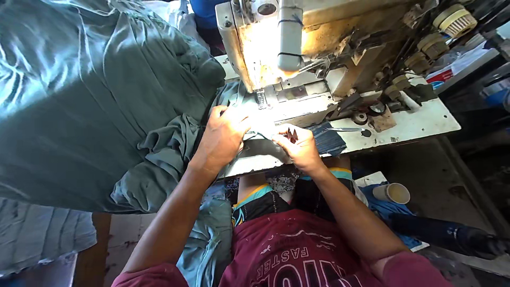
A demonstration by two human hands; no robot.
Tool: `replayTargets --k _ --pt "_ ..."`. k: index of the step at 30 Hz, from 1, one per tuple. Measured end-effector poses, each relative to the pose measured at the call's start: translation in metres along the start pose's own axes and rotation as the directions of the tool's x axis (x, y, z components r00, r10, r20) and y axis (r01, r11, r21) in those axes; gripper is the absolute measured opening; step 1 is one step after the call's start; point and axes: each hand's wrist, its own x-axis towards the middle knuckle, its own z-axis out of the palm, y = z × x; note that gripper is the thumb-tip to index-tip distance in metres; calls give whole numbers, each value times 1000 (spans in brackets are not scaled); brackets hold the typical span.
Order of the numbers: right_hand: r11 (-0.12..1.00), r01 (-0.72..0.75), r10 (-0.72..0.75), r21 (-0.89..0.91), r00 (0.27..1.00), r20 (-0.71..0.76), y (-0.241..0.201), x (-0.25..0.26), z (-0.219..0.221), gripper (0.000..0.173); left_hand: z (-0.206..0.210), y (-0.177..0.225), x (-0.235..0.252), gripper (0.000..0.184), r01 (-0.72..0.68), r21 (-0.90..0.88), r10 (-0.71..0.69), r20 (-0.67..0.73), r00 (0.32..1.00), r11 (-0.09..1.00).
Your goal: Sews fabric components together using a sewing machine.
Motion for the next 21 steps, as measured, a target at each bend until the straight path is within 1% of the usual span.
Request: replayTargets --k 1,3,4,5,6,7,9,10,11,13,15,19,21 --pt "1000 -2 2 0 1000 3 -2 0 0 9 -7 4 -2 25 38 -31 -36 52 998 999" --pt "1000 3 -3 1 1000 12 -6 0 -1 10 -17 17 -5 42 135 -46 -128 140 982 990" --pt "1000 8 -8 -4 1000 11 -8 0 -1 10 -18 24 -5 51 184 -46 -175 150 973 982" --pt "1000 16 -15 -7 1000 9 -11 1 -1 12 -15 31 -5 61 204 -55 -197 117 973 977" --pt "1000 25 -25 -10 1000 11 -13 1 -1 13 -8 40 -3 67 210 -85 -208 38 977 974" --pt "999 39 -39 -5 999 10 -15 1 -1 15 2 47 -1 63 202 -122 -210 -62 976 972" --pt "998 68 -68 7 998 8 -20 3 1 15 27 56 4 37 150 -163 -191 -270 944 975" --pt "997 77 -77 1 997 5 -22 4 1 13 38 54 5 27 130 -159 -179 -346 921 979" --pt "996 87 -87 -3 996 3 -23 5 2 12 47 51 6 20 124 -148 -174 -400 900 981" --pt "995 95 -95 -12 995 2 -24 6 2 11 55 41 7 22 126 -128 -171 -448 877 984" --pt "996 85 -85 -8 996 -7 -24 4 2 10 57 33 8 22 116 -118 -158 -467 870 986" --pt "999 52 -52 11 998 -25 -19 0 2 11 52 25 7 20 70 -96 -107 -467 878 993" --pt "999 36 -36 23 999 -32 -13 -4 1 11 48 24 4 21 55 -85 -87 -443 892 995"
